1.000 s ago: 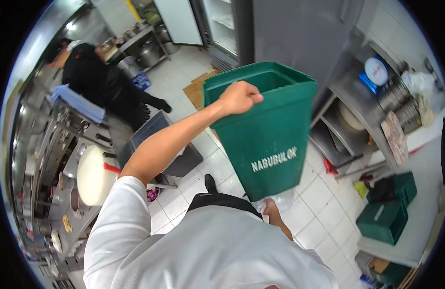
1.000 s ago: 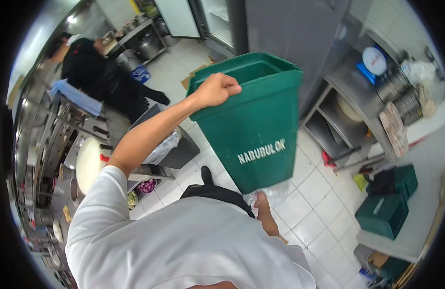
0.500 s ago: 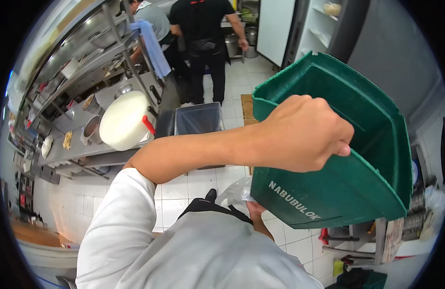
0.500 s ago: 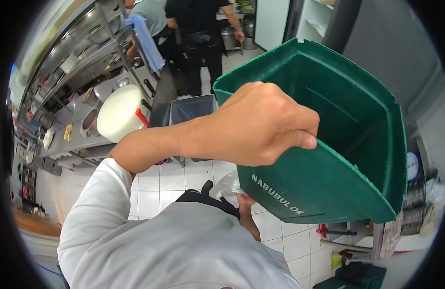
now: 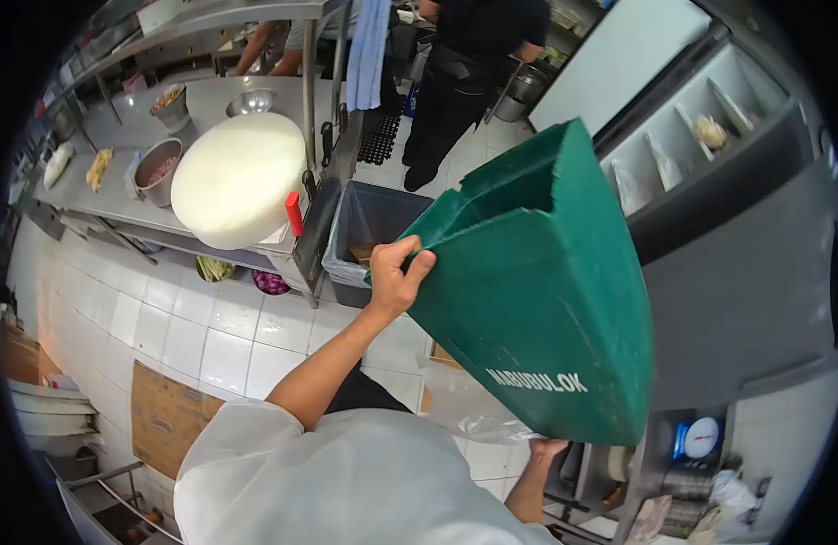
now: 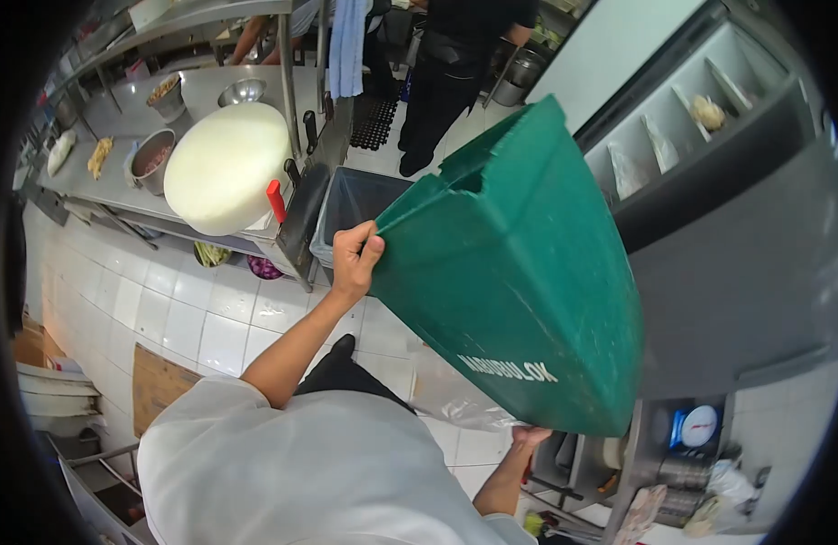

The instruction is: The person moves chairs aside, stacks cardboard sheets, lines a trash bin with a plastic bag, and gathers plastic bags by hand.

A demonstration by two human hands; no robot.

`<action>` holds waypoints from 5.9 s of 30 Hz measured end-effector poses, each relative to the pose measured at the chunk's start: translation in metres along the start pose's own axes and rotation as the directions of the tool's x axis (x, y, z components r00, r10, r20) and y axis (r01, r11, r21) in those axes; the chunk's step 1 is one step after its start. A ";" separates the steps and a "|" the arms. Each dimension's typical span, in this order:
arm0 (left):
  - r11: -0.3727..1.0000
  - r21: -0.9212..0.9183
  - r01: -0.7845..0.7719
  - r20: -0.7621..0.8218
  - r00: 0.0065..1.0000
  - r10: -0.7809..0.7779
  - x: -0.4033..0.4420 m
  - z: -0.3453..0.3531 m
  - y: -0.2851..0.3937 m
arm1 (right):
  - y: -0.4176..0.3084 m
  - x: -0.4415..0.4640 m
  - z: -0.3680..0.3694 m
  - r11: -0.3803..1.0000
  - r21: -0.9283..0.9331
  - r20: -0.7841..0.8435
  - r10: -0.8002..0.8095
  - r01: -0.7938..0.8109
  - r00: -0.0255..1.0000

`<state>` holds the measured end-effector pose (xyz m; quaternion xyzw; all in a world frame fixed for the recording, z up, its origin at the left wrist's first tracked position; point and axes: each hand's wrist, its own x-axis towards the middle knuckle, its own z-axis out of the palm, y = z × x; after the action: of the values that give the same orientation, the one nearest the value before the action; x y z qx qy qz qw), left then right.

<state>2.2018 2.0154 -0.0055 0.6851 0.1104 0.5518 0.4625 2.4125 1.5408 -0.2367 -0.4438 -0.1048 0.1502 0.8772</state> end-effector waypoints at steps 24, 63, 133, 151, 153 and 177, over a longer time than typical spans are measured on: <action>0.718 -0.012 0.696 -0.618 0.560 -0.553 -0.054 -0.106 -0.256 | -0.006 0.257 0.227 0.768 -0.429 -0.329 0.358 -0.476 0.874; 0.816 -0.239 0.526 -0.326 0.748 -0.578 0.003 -0.035 -0.133 | -0.132 0.214 0.180 0.855 -0.339 -0.401 0.246 -0.393 0.882; 0.949 -0.289 0.123 0.214 0.975 -0.061 0.031 -0.002 0.006 | -0.168 0.022 0.035 0.993 -0.115 -0.780 -0.076 -0.022 0.621; 0.906 -0.390 -0.167 0.323 0.896 0.304 0.048 0.076 0.048 | -0.091 -0.182 -0.061 0.926 -0.167 -0.845 0.042 -0.339 0.533; 0.923 -0.362 -0.132 0.342 0.902 0.264 0.042 0.125 0.039 | -0.105 -0.201 -0.045 0.905 -0.205 -0.901 -0.026 -0.373 0.433; 0.772 -0.471 -0.427 0.873 -0.101 0.477 -0.255 0.279 -0.047 | -0.003 -0.190 -0.083 0.310 -0.017 -0.595 0.761 -0.951 0.259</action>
<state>2.3646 1.7296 -0.1969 0.8524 -0.4731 0.0754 0.2097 2.2622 1.4097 -0.2922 -0.6047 0.3556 0.4724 0.5336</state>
